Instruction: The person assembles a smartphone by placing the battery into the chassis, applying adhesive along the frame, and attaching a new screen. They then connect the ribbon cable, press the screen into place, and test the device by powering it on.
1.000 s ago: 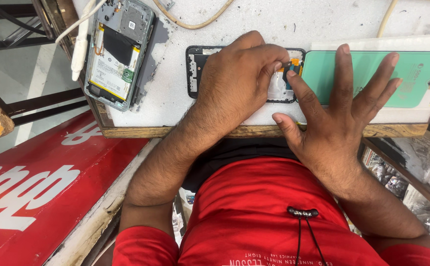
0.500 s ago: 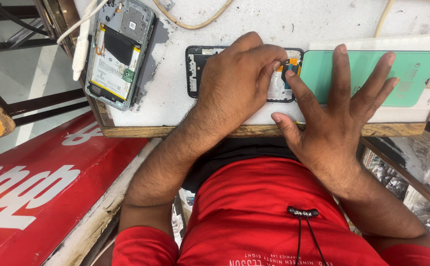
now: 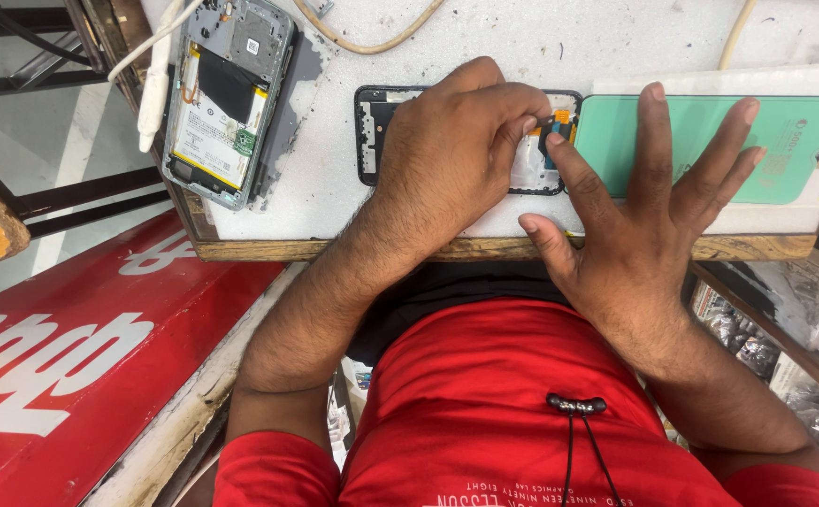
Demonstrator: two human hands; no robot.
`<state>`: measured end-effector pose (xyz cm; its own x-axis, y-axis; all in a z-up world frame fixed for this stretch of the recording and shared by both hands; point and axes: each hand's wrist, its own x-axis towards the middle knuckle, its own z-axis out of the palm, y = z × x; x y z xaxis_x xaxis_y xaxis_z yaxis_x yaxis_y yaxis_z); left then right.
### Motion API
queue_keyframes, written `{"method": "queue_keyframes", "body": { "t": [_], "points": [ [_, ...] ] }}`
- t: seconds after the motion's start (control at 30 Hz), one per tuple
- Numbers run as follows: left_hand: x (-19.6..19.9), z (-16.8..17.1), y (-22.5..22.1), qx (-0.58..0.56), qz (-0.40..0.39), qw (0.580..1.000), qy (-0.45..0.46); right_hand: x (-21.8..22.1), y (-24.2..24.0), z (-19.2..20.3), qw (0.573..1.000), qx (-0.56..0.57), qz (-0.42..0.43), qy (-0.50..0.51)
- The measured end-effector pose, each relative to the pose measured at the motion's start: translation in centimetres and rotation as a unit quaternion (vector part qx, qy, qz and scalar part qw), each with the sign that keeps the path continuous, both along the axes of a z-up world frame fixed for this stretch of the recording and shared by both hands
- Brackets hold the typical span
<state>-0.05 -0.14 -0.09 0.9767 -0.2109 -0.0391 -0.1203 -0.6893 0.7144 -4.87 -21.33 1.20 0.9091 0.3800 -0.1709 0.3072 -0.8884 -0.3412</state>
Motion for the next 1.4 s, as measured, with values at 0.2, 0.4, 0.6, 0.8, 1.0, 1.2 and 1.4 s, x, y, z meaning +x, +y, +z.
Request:
{"method": "queue_keyframes", "body": {
  "t": [0.2, 0.4, 0.6, 0.8, 1.0, 1.2, 1.4],
  "points": [
    [0.0, 0.0, 0.0, -0.004, -0.003, 1.0, -0.005, -0.1, -0.2, -0.1, 1.0, 0.0, 0.004, -0.003],
    [0.0, 0.1, 0.0, -0.004, -0.009, 1.0, -0.007, -0.6, -0.7, -0.8, 0.999, 0.005, 0.014, -0.032],
    [-0.2, 0.1, 0.2, -0.016, -0.018, 1.0, -0.017, -1.1, -1.2, -1.8, 0.998, 0.0, 0.024, -0.064],
    [-0.4, 0.2, 0.4, -0.046, -0.025, 0.999, -0.011, -1.7, -1.4, -1.6, 0.996, 0.007, 0.034, -0.081],
    [-1.5, 1.6, 0.8, -0.103, -0.029, 0.994, 0.019, -2.7, -1.4, -1.7, 0.994, 0.016, 0.037, -0.106],
    [-4.3, 4.8, 1.9, -0.153, -0.063, 0.985, 0.053, -4.2, -1.7, -2.3, 0.982, 0.076, 0.042, -0.166],
    [-8.0, 7.9, 4.2, -0.142, -0.124, 0.979, 0.082, -6.0, -0.9, -0.7, 0.949, 0.202, 0.113, -0.212]
  ]
}}
